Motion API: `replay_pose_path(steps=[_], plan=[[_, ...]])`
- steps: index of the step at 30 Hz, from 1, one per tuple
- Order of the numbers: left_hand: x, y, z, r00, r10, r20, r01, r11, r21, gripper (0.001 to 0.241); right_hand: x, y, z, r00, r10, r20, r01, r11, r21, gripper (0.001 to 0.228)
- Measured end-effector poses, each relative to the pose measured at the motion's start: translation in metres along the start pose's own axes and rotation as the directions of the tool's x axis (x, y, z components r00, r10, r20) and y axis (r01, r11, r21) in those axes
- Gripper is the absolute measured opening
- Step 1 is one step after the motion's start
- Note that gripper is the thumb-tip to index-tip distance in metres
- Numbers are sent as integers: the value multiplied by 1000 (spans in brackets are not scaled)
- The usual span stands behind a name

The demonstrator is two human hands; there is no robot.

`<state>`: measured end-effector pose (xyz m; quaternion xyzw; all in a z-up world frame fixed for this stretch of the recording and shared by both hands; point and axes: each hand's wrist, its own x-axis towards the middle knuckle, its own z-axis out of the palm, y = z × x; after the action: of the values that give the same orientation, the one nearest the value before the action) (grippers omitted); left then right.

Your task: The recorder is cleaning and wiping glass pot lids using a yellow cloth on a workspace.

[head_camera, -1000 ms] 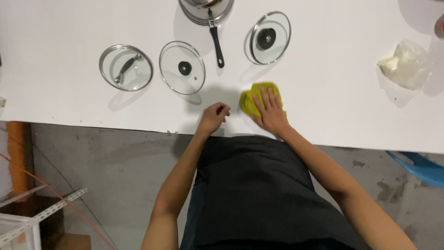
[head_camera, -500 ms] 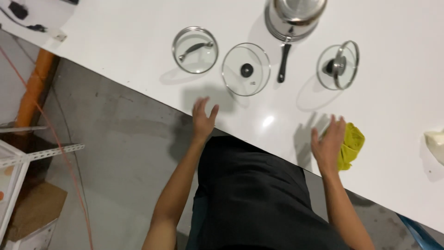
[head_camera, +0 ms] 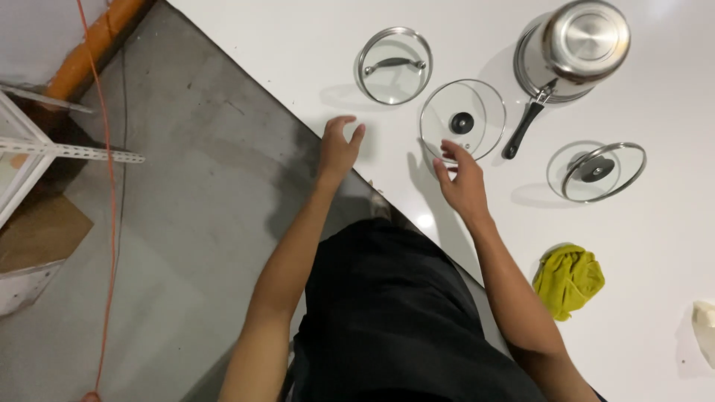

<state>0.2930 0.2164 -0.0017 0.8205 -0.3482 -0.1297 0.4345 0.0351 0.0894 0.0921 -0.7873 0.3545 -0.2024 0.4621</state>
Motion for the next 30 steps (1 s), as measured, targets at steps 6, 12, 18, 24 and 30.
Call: replay_pose_path(steps=[6,12,18,24,30], plan=[[62,-30,13,1000,-6,-2,6,1000,-20,47,65,23,22,992,121,-23,-121,992,19,45],[136,-104,67,992,-50,120,60,995,-78,75,176,94,69,978,-206,-40,187,942,-278,66],[190,-77,27,821,61,567,88,969,-232,29,236,71,122,977,112,-182,-161,945,-284,55],[307,-103,-42,793,162,587,77,929,-361,38,325,-2,179,905,275,-323,-304,952,-43,41],[440,-155,-82,868,129,479,58,933,-355,39,452,-31,234,929,145,-340,-114,987,111,39]])
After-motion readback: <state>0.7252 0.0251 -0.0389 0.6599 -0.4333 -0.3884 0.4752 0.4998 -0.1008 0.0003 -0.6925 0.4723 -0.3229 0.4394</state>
